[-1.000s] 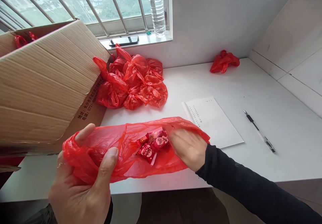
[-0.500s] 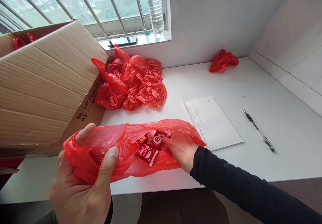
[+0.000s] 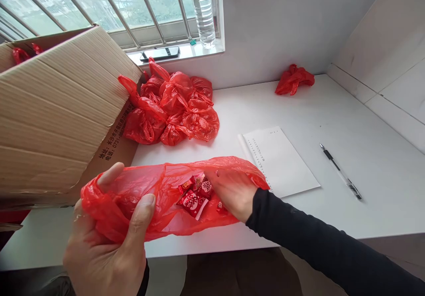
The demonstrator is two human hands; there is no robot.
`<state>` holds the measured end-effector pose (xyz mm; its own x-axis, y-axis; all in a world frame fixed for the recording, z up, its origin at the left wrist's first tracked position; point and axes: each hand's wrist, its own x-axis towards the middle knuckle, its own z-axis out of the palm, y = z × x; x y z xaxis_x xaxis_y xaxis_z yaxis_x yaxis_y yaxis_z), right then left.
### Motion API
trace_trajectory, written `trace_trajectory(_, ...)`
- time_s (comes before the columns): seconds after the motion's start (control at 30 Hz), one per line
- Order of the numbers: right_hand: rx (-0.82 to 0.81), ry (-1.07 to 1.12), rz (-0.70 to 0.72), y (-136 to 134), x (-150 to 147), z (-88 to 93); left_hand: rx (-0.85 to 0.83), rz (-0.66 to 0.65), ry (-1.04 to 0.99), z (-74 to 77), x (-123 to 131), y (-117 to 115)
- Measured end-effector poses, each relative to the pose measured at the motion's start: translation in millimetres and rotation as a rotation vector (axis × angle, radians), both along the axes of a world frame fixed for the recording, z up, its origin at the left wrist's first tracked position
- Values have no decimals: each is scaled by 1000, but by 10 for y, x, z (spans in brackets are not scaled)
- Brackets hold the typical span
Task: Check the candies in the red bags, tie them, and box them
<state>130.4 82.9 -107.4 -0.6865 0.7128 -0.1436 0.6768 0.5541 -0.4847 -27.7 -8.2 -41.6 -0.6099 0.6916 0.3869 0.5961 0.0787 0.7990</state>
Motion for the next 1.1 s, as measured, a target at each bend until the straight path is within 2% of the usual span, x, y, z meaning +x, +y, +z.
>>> trace_trajectory(0.1,14,70,-60,56,-45,-126,-2,-7,-8,-4,-10,-8)
trace_trajectory(0.23,27,105,-73,40,66,-226,1,8,-52,-12,-14,-21)
trace_trajectory(0.33,6,102,-62,6,166,-132,-1,11,-61,-13,-10,-24)
trace_trajectory(0.5,-290,108,-101,25,162,178,9,8,-103,-24,-7,-10)
trace_trajectory(0.63,-423,67,-88,66,112,230,-3,16,-101,-25,-14,-14)
trace_trajectory(0.7,-408,77,-12,81,119,167,-9,17,-84,-22,-16,-20)
trace_trajectory(0.83,-236,237,143,99,175,-11,-10,16,-81,-23,-14,-29)
trace_trajectory(0.97,-115,319,74,87,190,-81,-21,26,-69,-25,-8,-20)
trace_trajectory(1.1,-99,172,41,12,218,-92,-1,4,-91,-15,-8,-11)
